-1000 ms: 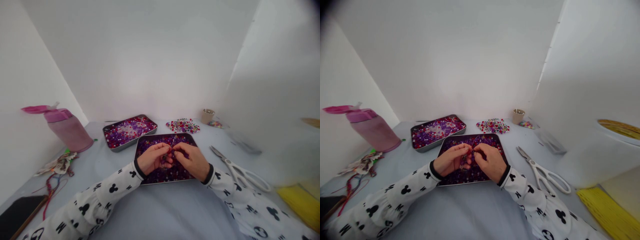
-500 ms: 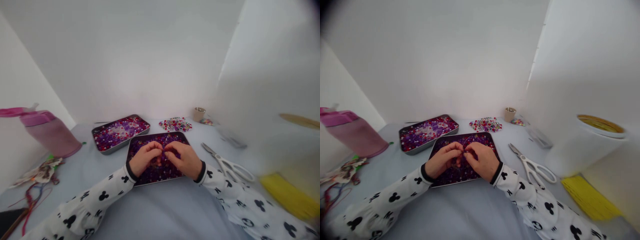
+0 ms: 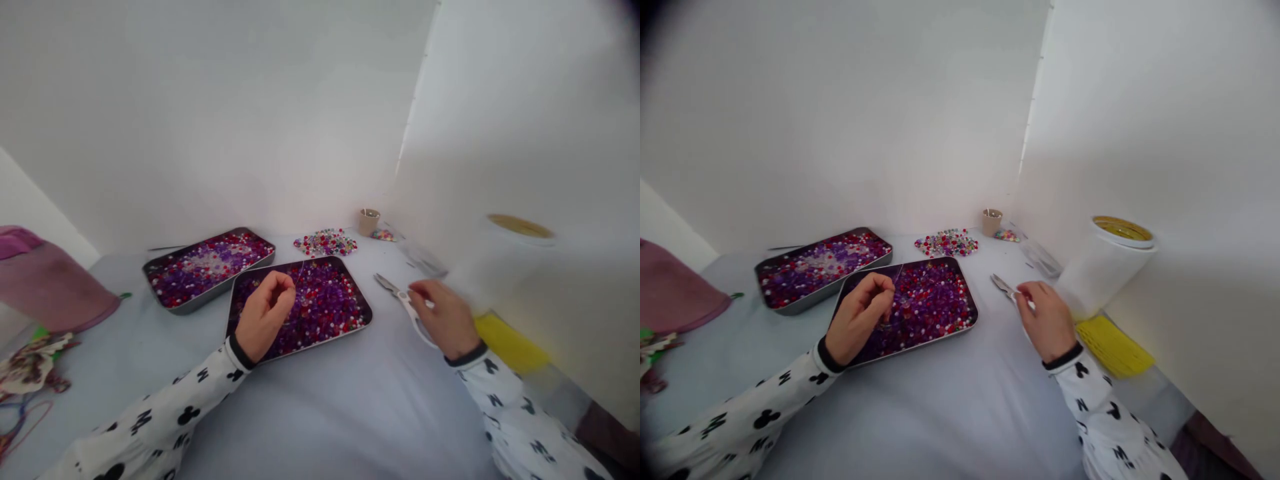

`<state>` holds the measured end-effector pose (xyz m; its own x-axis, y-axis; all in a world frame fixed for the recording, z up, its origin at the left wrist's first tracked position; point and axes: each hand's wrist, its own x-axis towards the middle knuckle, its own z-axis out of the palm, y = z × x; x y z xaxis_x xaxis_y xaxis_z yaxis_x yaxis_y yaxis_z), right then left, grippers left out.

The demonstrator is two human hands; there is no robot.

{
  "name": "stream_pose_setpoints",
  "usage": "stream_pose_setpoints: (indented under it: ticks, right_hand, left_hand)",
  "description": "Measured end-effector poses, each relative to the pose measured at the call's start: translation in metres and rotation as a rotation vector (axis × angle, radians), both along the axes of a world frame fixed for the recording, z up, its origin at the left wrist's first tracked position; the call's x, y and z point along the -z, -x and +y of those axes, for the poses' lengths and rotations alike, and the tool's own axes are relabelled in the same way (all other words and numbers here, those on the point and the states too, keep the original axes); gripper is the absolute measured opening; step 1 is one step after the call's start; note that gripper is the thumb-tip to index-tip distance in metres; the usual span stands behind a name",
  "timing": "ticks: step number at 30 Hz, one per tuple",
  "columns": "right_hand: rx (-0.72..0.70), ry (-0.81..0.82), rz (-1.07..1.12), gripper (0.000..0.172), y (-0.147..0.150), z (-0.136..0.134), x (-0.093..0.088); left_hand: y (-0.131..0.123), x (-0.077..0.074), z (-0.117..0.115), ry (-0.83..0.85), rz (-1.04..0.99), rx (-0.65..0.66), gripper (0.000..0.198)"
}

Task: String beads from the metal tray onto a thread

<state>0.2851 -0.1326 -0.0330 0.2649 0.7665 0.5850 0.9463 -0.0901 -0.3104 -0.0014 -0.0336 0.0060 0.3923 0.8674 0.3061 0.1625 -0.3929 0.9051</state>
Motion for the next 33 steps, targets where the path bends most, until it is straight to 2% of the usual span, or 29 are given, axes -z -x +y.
stream_pose_setpoints:
  ticks: [1, 3, 6, 8, 14, 19, 28, 33]
  right_hand:
    - [0.074, 0.035, -0.085, 0.023, -0.011, -0.007, 0.008]
    - [0.130, 0.145, -0.228, 0.033, -0.028, -0.018, 0.024]
    - [0.119, 0.290, -0.290, 0.034, -0.038, -0.027, 0.042]
    - [0.110, 0.321, -0.295, 0.036, -0.038, -0.030, 0.046]
    - [0.144, 0.314, -0.319, 0.042, -0.037, -0.037, 0.047]
    - [0.153, 0.355, -0.327, 0.040, -0.039, -0.041, 0.048]
    - [0.073, 0.360, -0.335, 0.036, -0.033, -0.037, 0.041]
    - [0.091, 0.409, -0.319, 0.032, -0.032, -0.030, 0.035]
  left_hand:
    - [0.000, 0.001, 0.001, -0.001, -0.035, -0.002, 0.005]
    - [0.000, 0.002, 0.003, -0.001, -0.084, -0.003, 0.005]
    - [0.001, 0.003, 0.005, 0.001, -0.118, -0.001, 0.005]
    - [0.001, 0.003, 0.005, 0.003, -0.152, -0.004, 0.005]
    - [0.002, 0.006, 0.015, 0.072, -0.268, -0.033, 0.008]
    - [0.003, 0.010, 0.024, 0.155, -0.340, -0.063, 0.010]
    - [0.003, 0.010, 0.020, 0.144, -0.318, -0.049, 0.010]
    - [0.002, 0.009, 0.020, 0.148, -0.311, -0.057, 0.009]
